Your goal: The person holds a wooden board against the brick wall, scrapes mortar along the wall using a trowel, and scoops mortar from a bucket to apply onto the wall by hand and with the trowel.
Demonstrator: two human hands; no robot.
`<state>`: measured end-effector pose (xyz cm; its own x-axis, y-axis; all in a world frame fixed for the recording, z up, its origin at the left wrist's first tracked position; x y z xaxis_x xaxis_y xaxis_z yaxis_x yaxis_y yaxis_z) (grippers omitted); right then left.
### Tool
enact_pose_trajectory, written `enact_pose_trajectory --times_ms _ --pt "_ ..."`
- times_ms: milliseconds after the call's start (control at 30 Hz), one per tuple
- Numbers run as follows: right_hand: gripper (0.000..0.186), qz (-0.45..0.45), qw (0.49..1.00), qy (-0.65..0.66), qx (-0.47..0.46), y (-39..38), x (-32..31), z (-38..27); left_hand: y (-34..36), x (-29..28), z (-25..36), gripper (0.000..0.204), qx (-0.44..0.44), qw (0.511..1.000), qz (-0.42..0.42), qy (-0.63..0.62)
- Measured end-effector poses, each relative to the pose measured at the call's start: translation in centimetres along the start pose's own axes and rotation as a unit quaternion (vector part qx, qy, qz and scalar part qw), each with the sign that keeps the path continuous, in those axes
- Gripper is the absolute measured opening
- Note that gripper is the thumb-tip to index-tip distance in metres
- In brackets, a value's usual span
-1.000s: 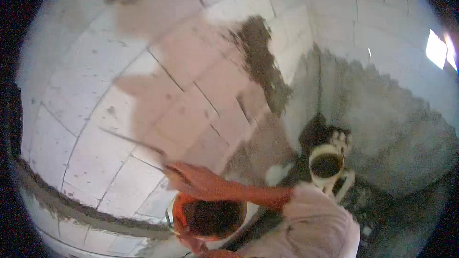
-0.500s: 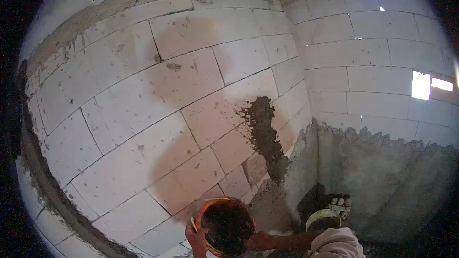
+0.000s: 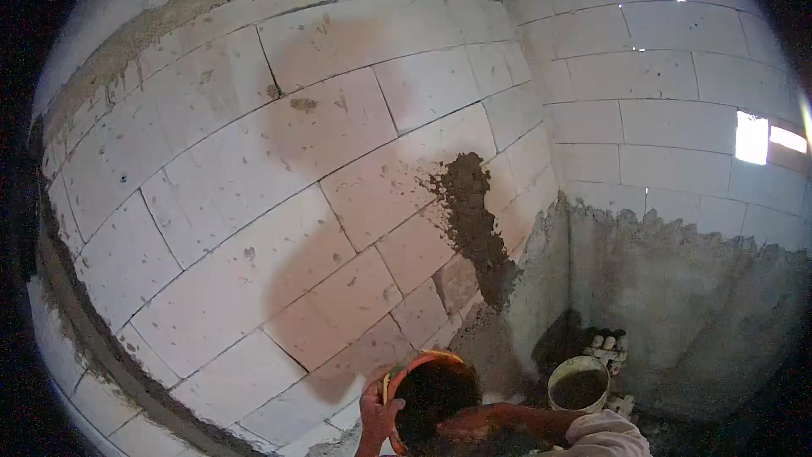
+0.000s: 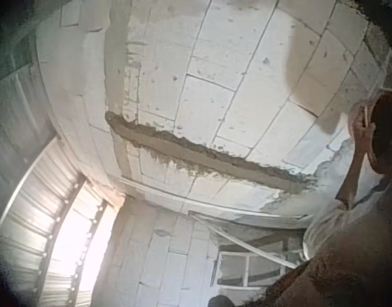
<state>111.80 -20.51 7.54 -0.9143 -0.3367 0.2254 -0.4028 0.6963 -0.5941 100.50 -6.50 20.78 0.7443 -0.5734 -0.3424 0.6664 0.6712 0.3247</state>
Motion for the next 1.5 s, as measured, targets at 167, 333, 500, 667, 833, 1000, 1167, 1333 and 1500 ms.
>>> enact_pose_trajectory --times_ms 167,333,500,667,833,1000,1167,1333,1500 --pt "0.051 -0.459 0.644 0.603 -0.106 2.4 2.5 3.3 0.4 -0.7 -5.5 0.039 -0.083 0.991 0.058 -0.088" --pt "0.049 -0.352 0.531 0.748 -0.186 -4.3 1.8 -0.4 -1.7 -4.6 -13.7 0.03 -0.193 0.901 0.296 -0.253" --pt "0.044 0.14 0.642 0.495 -0.569 -18.2 -4.1 -5.0 -5.5 -7.5 -19.4 0.053 -0.14 0.894 0.221 -0.363" --pt "0.043 0.64 0.31 0.223 -0.667 -33.5 -8.1 -8.7 -12.8 -11.7 -21.0 0.061 -0.139 0.908 0.247 -0.308" --pt "0.057 0.729 0.068 0.092 -0.675 -38.5 -12.4 -12.9 -20.5 -13.3 -14.3 0.056 -0.282 0.812 0.504 -0.086" --pt "0.057 0.861 0.385 -0.068 -0.325 -26.3 -30.5 -22.1 -23.7 -15.0 -15.2 0.053 -0.287 0.82 0.488 0.078" --pt "0.056 0.378 0.688 -0.086 -0.614 -4.8 0.4 -34.8 -26.7 -14.8 -9.2 0.047 -0.31 0.786 0.522 0.116" --pt "0.052 0.097 0.76 -0.209 -0.608 0.8 14.6 -24.9 -51.3 -16.6 -20.0 0.035 -0.564 0.633 0.505 0.161" --pt "0.048 0.077 0.938 -0.179 -0.288 6.9 8.9 -12.3 -55.3 -2.2 -13.3 0.023 -0.507 0.567 0.628 0.163"
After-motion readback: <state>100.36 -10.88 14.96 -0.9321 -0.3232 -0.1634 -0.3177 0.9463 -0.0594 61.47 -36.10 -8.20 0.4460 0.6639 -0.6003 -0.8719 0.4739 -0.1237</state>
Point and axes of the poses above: each hand's wrist, its own y-axis towards the middle knuckle, its own x-axis out of the palm, z = x × y, the point moved 6 cm from there along y, towards the middle knuckle, and after that the axes turned 13 degrees about y, right-handed, at the moved point
